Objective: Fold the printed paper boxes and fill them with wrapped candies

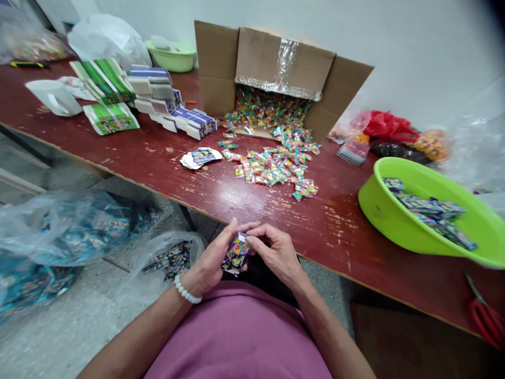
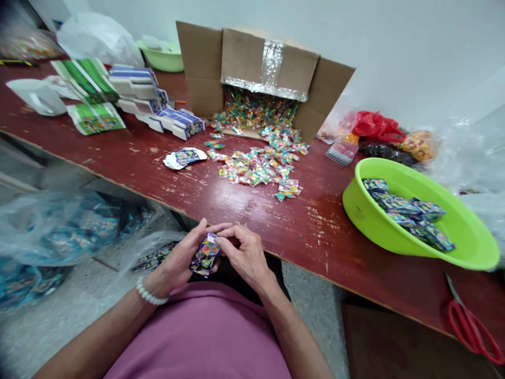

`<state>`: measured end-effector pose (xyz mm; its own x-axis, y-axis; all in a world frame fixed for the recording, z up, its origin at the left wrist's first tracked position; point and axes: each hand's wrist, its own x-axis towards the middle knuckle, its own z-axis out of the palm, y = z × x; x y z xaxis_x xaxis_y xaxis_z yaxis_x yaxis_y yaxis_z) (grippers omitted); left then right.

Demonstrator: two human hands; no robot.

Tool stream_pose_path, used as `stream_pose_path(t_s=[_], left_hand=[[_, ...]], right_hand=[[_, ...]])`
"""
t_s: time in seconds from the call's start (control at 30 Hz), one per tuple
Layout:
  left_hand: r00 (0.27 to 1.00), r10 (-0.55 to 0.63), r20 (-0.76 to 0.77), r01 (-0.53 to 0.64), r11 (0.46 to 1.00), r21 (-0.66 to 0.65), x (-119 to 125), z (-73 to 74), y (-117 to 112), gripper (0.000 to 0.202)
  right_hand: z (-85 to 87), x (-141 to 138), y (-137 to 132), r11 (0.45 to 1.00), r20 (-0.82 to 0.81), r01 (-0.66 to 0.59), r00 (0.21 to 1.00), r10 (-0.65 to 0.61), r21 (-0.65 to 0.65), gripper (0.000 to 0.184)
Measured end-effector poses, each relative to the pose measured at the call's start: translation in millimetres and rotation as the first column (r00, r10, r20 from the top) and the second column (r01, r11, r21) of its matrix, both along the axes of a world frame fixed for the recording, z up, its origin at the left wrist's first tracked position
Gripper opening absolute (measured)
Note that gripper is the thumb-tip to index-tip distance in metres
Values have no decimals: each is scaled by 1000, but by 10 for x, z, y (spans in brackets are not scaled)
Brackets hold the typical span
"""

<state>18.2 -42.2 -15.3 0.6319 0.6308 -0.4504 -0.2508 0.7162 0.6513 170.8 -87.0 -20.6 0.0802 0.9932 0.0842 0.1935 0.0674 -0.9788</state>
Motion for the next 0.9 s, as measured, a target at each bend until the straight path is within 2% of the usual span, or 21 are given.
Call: stream_pose_path(t_s=[0.17, 0.23, 0.33, 0.4, 0.47, 0.57, 0.67, 0.7, 0.77, 0.8, 0.83, 0.9], left_hand=[[998, -35, -51, 34, 999, -18, -10, -52, -15, 61], [998, -16, -65, 13, 999, -38, -19, -81, -11, 56], [999, 32, -38, -35, 996, -84, -29, -127, 5, 37], [998, 58, -12, -58, 993, -107, -29, -154, 15, 29], [995, 96, 3, -95, 990, -106, -28, -176, 24, 29], [979, 204, -6, -204, 978, -48, -91, -216, 51, 29], [940, 321, -119, -305, 943, 133, -353, -322, 131, 38], [910, 371, -188, -327, 917, 229, -497, -383, 168, 43], [788, 506, -351, -333, 829, 449, -848, -538, 246, 52], [700, 558, -444, -267, 783, 562, -1039, -622, 285, 55], [580, 615, -535, -173, 734, 657, -1226, -702, 324, 58], [440, 686, -580, -126, 687, 716, -1542, -818, 411, 58]], right_hand=[[3, 17, 39, 996, -159, -70, 985, 62, -50, 19], [27, 39, 29, 996, -105, -86, 991, 84, -11, 18], [29, 49, -7, 987, 63, -126, 991, 120, 95, 15], [-14, 20, -29, 981, 94, -154, 985, 143, 121, 16], [-91, -41, -41, 982, 83, -148, 987, 139, 115, 16], [-214, -147, -34, 984, 115, -163, 981, 155, 68, 34], [-297, -167, -5, 985, 148, -172, 974, 170, -2, 57], [-319, -141, 10, 989, 140, -144, 979, 146, -22, 59], [-360, -50, 44, 996, 95, -57, 993, 63, -65, 53], [-381, 5, 63, 996, 68, -17, 997, 23, -88, 48], [-400, 58, 82, 994, 44, 15, 999, -10, -111, 43], [-429, 142, 122, 986, 17, 61, 998, -59, -155, 40]])
